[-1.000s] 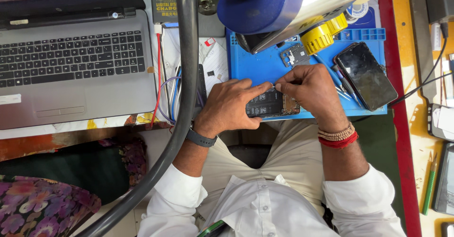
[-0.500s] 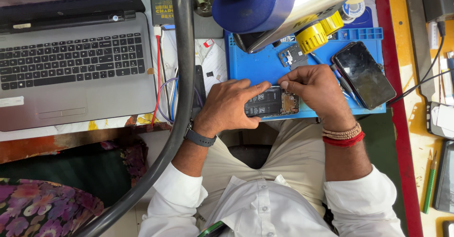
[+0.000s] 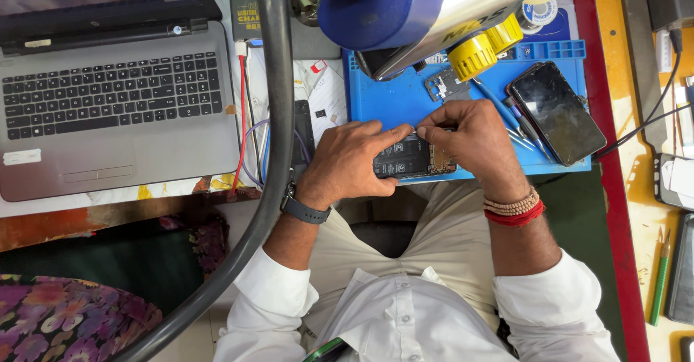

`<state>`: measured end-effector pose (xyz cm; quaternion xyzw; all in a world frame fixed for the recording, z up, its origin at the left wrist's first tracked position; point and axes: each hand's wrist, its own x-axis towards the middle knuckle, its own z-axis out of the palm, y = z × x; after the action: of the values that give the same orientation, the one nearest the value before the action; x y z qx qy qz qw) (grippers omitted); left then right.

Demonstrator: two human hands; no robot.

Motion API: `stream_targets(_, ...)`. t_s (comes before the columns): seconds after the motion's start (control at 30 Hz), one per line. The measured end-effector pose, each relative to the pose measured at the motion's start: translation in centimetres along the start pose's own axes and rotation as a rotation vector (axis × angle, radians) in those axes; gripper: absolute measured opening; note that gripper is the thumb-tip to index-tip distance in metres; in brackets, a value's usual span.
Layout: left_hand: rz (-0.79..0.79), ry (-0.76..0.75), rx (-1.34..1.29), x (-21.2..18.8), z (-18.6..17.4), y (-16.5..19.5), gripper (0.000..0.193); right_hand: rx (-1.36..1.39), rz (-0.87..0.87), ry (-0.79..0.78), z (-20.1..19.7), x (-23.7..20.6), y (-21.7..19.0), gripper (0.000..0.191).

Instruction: The person works on a disassembled smartphone on a blue repair mat, prying and adjusting its internal components with a small tool, then sets the phone body down and picks up a small feature phone, opening its back cover and pressing its buttons to test it.

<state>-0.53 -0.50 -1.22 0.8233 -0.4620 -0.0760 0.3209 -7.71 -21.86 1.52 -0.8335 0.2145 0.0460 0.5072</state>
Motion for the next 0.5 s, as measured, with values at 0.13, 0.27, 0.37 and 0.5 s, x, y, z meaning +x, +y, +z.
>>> stream_targets(0.13,0.012,0.0,0.01,-0.08,0.03,-0.07,0.081,0.009,-0.001,0.004,0.0,0.0,-0.16,0.011)
stream_targets(0.27,0.006,-0.002,0.016,-0.14,0.05,-0.13,0.081,0.02,-0.01,0.005,0.07,0.2,-0.1,0.01)
stream_targets(0.37,-0.006,-0.01,0.016,-0.15,0.09,-0.19,0.081,-0.005,0.012,0.014,0.22,0.31,-0.01,0.01)
stream_targets(0.5,0.008,-0.006,0.015,-0.15,0.12,-0.12,0.081,-0.003,0.015,0.01,0.17,0.29,0.24,0.01)
